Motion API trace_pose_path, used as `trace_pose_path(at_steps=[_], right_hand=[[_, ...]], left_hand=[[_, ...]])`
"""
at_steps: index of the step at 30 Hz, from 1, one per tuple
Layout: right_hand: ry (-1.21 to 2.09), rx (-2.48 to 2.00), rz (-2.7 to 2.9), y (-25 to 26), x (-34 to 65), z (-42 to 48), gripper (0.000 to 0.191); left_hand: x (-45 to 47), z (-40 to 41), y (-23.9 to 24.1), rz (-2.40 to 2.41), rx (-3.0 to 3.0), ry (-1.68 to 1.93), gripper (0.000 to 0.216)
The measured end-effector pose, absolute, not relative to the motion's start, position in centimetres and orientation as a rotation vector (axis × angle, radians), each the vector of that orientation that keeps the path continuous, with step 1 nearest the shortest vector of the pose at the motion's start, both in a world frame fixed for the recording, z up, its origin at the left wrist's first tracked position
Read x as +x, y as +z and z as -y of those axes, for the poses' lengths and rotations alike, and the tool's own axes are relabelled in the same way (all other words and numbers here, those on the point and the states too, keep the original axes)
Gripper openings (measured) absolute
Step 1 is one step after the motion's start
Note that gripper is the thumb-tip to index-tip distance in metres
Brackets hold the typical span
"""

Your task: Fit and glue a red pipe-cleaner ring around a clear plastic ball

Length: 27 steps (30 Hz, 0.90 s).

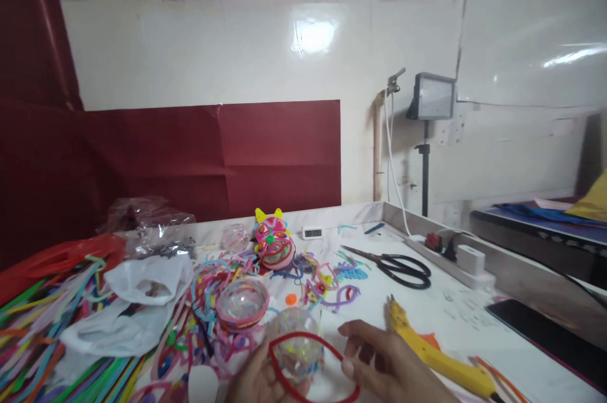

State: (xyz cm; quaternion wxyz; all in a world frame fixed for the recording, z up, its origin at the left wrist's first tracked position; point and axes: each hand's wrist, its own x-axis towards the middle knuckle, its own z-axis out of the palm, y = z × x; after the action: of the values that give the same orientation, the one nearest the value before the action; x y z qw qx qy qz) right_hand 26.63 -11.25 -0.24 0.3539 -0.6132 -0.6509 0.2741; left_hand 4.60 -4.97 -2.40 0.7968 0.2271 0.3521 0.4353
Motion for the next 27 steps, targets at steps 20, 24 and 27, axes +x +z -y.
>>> trace_pose_path(at_steps=[20,24,27], right_hand=[[1.149,-1.281,1.393,-2.4,26.3,10.8,0.046],[1.076,-1.334,1.398,-2.3,26.3,10.8,0.051],[1.046,-1.345,1.364,-2.1,26.5,10.8,0.051]], left_hand=[[4.9,6.6,-1.5,-0.704,0.487,0.924,0.039],[5.1,6.8,-1.3,-0.710,0.498,0.941,0.044],[5.2,7.0,-1.1,-0.689,0.501,0.949,0.049]])
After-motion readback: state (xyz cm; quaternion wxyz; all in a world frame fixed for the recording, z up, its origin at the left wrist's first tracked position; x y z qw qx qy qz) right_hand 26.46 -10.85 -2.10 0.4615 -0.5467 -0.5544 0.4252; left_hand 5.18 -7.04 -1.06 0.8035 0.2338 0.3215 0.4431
